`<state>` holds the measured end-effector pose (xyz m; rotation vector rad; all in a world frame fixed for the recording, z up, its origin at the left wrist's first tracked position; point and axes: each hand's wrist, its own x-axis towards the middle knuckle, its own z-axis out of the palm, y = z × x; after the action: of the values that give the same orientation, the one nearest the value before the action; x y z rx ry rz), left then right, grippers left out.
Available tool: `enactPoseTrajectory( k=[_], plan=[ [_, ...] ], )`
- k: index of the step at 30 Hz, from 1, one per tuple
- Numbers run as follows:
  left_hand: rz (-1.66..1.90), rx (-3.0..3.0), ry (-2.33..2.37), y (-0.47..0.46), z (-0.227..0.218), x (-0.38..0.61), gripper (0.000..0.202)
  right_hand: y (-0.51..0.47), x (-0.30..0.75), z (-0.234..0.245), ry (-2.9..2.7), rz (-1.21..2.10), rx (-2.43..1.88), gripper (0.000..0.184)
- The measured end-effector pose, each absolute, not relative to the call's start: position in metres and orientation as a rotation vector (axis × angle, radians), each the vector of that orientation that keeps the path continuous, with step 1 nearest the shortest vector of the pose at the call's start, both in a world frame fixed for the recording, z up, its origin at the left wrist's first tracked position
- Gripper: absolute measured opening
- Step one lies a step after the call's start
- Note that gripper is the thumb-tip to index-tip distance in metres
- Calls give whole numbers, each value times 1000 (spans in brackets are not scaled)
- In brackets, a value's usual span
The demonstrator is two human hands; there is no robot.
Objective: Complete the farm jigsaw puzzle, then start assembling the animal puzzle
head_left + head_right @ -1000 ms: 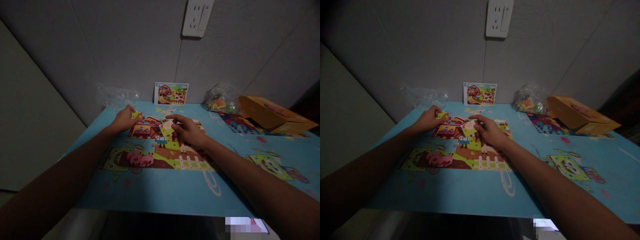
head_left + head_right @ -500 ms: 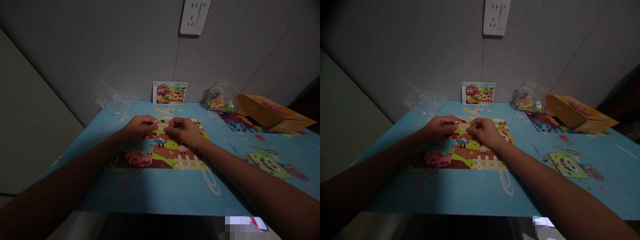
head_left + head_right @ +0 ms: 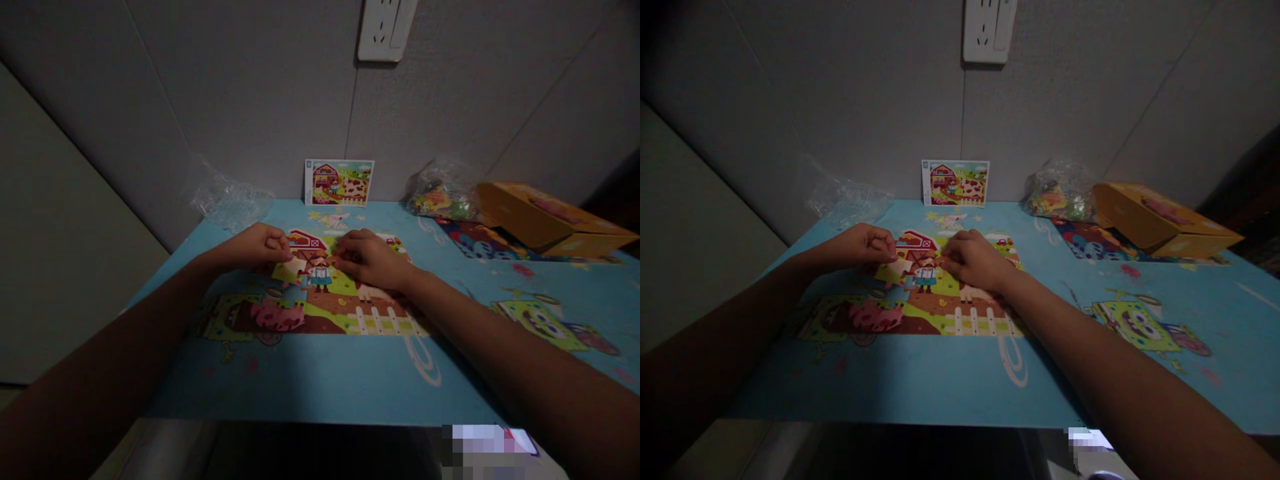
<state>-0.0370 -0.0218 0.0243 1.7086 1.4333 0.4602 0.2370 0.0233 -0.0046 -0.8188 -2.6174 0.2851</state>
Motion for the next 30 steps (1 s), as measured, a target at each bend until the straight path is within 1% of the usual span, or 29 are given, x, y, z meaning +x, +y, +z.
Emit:
enactPoseTrajectory(
  k=[4, 10, 16, 19, 25, 30],
  plan=[
    [268, 1767, 1419, -23, 27, -41, 30, 29, 241, -7, -2578, 295, -886, 22],
    [258, 1723, 1398, -29, 32, -41, 29, 28, 240, -7, -2560, 329, -862, 20],
    [102, 1868, 1329, -33, 31, -28, 26, 27, 240, -6, -2559, 350, -877, 21],
    [135, 1842, 1357, -32, 32, -32, 26, 28, 241, -6, -2560, 351, -874, 21],
    [390, 1970, 1319, -25, 37, -46, 25, 28, 241, -7, -2552, 354, -874, 24],
    [355, 1857, 1327, -27, 38, -43, 26, 28, 241, -7, -2561, 347, -862, 25]
  ],
)
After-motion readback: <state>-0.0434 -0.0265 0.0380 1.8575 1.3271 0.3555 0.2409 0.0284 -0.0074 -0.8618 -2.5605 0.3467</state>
